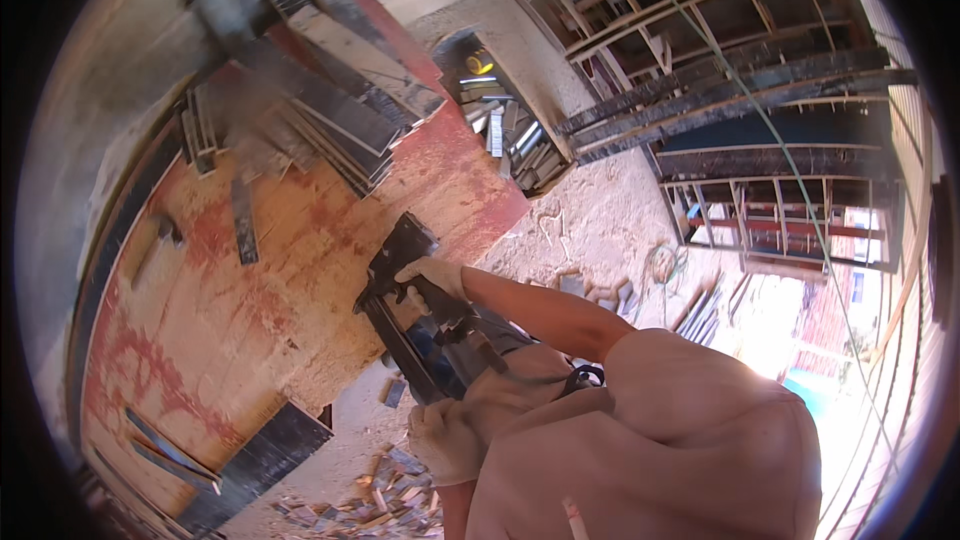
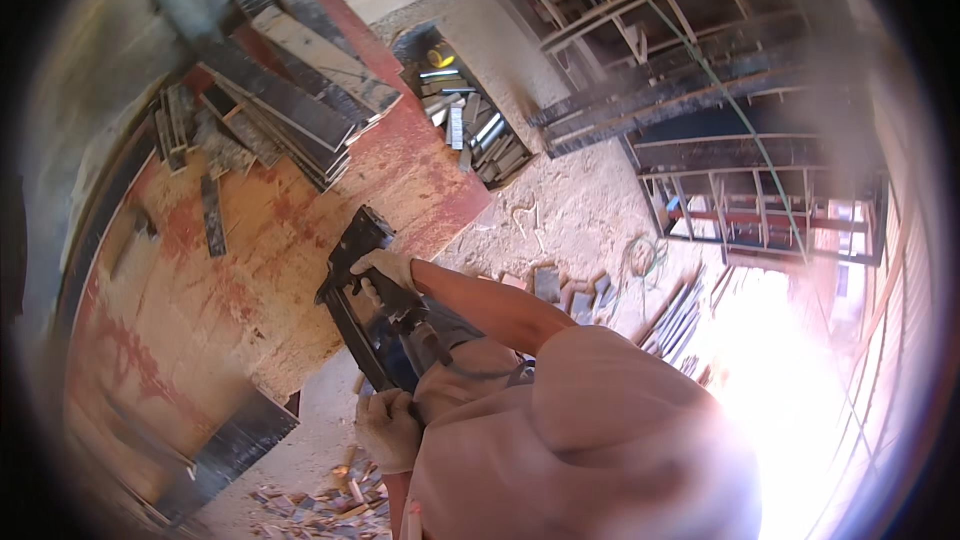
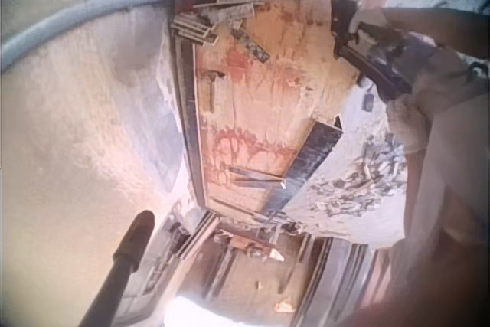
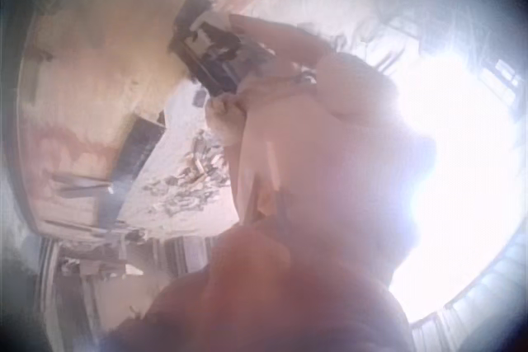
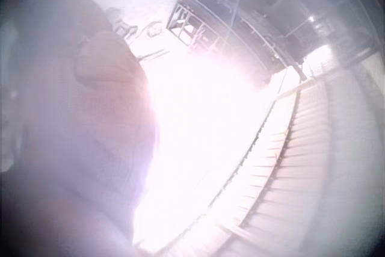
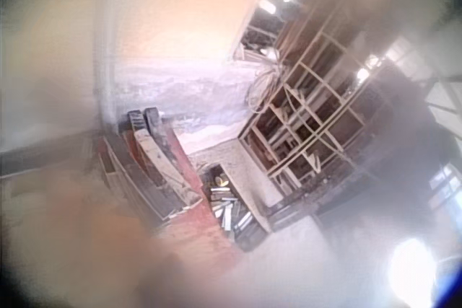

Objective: The person assembles a wooden frame by positioning thin wooden strips and securing them with a nail gun. They repeatedly pick up strips, align them on a workbench, and fasten them in place. The person also moves debris and adjusts the frame orientation during the process.

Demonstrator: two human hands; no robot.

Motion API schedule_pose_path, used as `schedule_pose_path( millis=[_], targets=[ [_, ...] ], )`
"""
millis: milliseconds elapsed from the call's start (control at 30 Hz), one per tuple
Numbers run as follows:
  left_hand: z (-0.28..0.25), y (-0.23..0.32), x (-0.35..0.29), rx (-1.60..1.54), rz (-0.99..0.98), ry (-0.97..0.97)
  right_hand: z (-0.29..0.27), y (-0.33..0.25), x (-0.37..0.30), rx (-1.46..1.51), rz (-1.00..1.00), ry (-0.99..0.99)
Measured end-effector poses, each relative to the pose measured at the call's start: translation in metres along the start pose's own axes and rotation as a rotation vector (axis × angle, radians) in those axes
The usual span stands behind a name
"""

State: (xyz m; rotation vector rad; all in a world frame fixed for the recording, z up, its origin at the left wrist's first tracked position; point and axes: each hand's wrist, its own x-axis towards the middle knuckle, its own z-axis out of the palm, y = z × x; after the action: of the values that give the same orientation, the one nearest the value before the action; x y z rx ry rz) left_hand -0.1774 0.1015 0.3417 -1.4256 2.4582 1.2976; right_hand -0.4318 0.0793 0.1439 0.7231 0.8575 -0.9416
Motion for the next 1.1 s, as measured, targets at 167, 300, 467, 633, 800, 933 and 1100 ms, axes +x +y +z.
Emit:
schedule_pose_path(
  millis=[167, 300, 467, 633, 800, 933, 1100],
  targets=[
    [0.011, 0.030, 0.032, 0.011, 0.104, -0.097, -0.062, -0.078, -0.031, -1.355, -0.544, 0.700],
    [0.014, 0.045, 0.040, -0.015, 0.051, -0.166, -0.085, -0.187, -0.071, -1.263, -0.663, 1.420],
    [0.020, 0.038, 0.040, -0.043, 0.049, -0.231, -0.132, -0.231, -0.039, -1.317, -0.738, 1.609],
    [0.015, 0.034, 0.045, -0.152, -0.138, -0.254, -0.103, -0.205, -0.079, -1.100, -0.796, 1.218],
    [0.023, 0.038, 0.101, -0.500, -0.249, -0.083, -0.058, -0.083, -0.102, -0.933, -1.033, 0.279],
    [0.038, 0.033, 0.142, -0.897, -0.176, -0.063, 0.018, 0.005, -0.133, -1.346, -1.048, 0.192],
    [0.031, 0.013, 0.124, -1.398, -0.586, 0.105, 0.040, 0.034, -0.137, -1.331, -0.959, 0.441]
  ],
)
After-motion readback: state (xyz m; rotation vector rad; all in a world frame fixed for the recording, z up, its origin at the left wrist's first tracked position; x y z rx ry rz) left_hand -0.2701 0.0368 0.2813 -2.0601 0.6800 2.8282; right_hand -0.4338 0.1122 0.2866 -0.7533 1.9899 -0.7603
